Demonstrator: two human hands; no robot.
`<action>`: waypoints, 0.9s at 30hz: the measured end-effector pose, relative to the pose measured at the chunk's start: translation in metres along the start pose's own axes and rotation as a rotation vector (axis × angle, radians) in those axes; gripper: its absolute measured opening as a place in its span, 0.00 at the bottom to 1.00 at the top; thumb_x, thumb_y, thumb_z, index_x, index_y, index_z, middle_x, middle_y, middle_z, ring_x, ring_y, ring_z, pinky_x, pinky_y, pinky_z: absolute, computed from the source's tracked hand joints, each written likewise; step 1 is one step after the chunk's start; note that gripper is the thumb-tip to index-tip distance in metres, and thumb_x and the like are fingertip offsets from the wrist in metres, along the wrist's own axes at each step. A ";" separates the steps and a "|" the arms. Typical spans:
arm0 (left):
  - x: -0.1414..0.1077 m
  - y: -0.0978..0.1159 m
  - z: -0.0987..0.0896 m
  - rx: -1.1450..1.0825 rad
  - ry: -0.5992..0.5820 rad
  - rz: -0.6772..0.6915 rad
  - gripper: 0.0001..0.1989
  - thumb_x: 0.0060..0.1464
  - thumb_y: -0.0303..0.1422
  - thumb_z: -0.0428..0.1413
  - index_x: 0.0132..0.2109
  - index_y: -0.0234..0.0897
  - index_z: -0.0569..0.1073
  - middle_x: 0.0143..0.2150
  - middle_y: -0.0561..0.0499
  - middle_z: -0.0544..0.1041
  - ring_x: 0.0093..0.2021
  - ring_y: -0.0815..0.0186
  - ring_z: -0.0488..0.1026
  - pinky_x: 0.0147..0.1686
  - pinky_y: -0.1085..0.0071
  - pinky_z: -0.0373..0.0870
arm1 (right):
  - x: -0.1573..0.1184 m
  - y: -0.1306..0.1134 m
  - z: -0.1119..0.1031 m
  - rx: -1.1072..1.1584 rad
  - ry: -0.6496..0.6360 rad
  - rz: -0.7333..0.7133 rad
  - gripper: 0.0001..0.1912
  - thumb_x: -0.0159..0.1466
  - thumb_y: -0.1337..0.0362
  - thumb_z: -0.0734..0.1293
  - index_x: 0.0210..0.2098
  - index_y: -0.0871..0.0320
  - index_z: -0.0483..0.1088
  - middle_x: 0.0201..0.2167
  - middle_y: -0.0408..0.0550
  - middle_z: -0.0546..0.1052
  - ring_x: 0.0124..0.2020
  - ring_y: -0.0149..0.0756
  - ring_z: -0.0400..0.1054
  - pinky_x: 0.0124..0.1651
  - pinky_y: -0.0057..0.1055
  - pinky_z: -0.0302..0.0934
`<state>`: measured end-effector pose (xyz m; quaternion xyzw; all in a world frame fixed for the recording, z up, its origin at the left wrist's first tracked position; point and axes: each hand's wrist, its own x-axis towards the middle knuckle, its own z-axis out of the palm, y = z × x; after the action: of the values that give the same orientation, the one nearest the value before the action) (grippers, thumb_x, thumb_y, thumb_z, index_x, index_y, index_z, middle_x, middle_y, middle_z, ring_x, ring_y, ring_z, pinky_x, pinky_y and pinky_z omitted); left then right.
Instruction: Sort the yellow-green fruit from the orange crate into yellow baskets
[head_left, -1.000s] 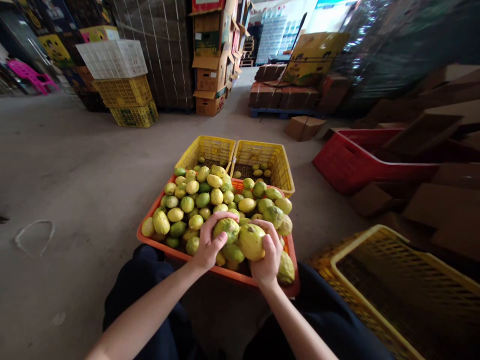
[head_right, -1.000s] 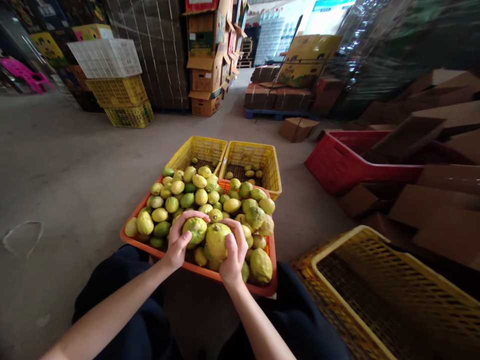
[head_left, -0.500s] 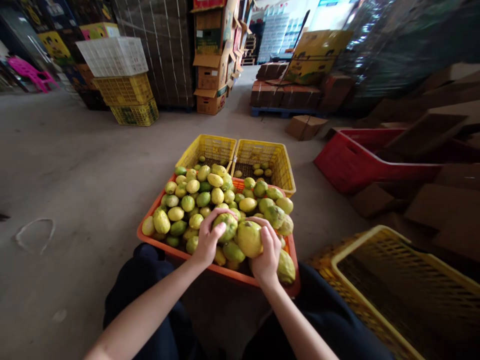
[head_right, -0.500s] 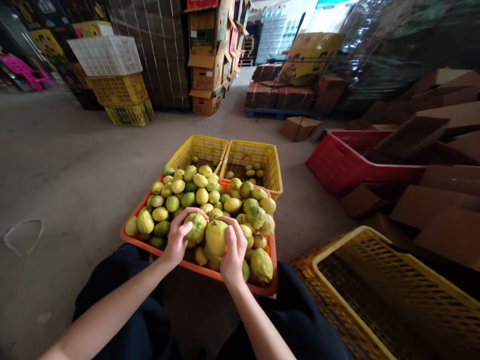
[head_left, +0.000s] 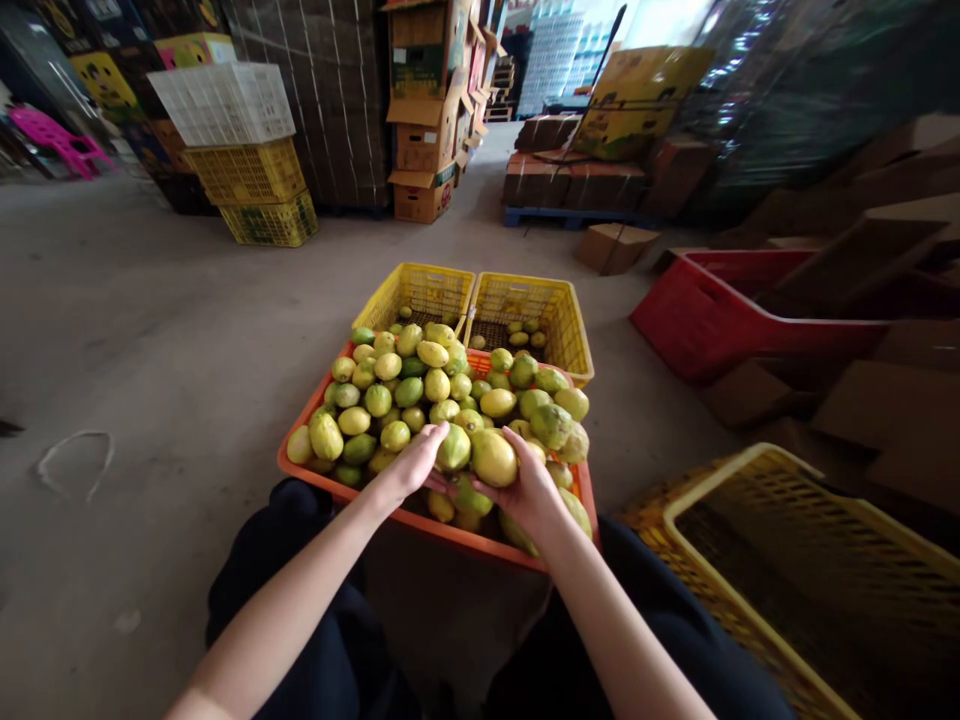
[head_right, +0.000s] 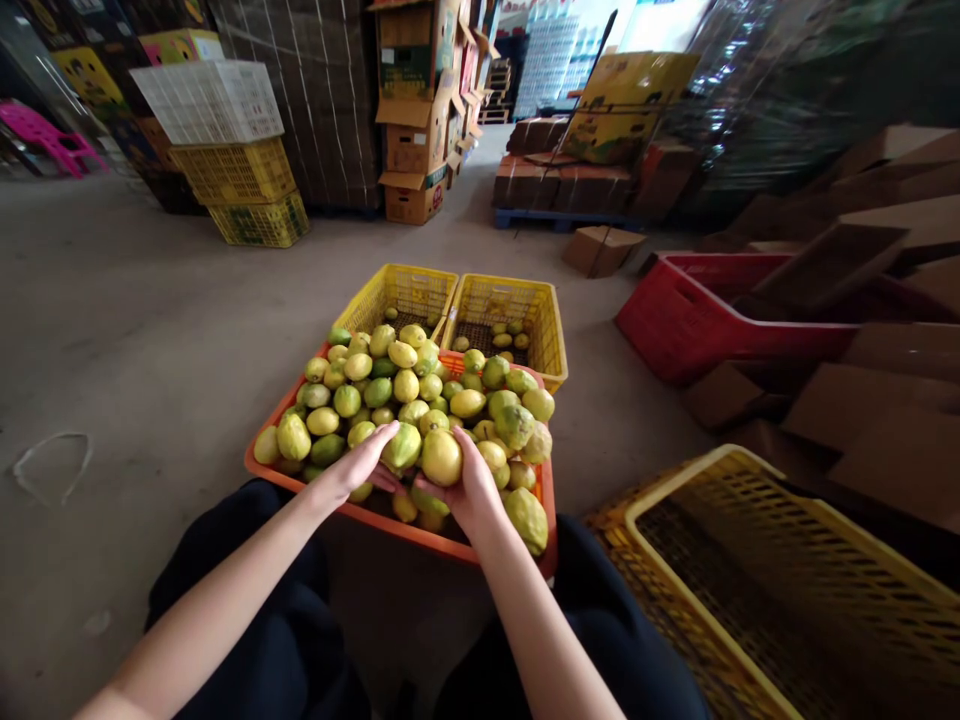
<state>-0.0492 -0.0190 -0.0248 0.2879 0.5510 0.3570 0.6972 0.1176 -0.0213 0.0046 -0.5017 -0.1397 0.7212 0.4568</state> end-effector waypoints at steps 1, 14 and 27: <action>0.000 0.000 -0.001 0.040 -0.004 0.015 0.23 0.64 0.52 0.58 0.56 0.40 0.75 0.30 0.51 0.81 0.22 0.63 0.77 0.26 0.68 0.72 | -0.003 -0.001 0.002 0.009 0.045 0.059 0.10 0.67 0.58 0.70 0.46 0.53 0.70 0.28 0.44 0.79 0.23 0.38 0.74 0.19 0.32 0.73; 0.000 -0.005 -0.011 0.301 0.097 0.178 0.27 0.61 0.52 0.59 0.59 0.40 0.74 0.32 0.51 0.80 0.23 0.62 0.74 0.31 0.65 0.73 | -0.005 0.004 0.011 -0.096 0.062 0.124 0.07 0.69 0.57 0.69 0.40 0.54 0.71 0.24 0.45 0.76 0.18 0.34 0.69 0.16 0.27 0.63; -0.017 0.016 -0.011 0.405 0.146 0.687 0.33 0.44 0.38 0.76 0.56 0.41 0.74 0.57 0.42 0.80 0.54 0.53 0.79 0.54 0.58 0.79 | 0.001 0.000 -0.013 -0.514 -0.062 -0.635 0.36 0.46 0.57 0.82 0.53 0.47 0.71 0.50 0.46 0.79 0.44 0.44 0.77 0.42 0.38 0.75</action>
<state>-0.0655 -0.0230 -0.0050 0.5608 0.5300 0.4731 0.4252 0.1288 -0.0243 -0.0022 -0.5097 -0.4767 0.5008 0.5120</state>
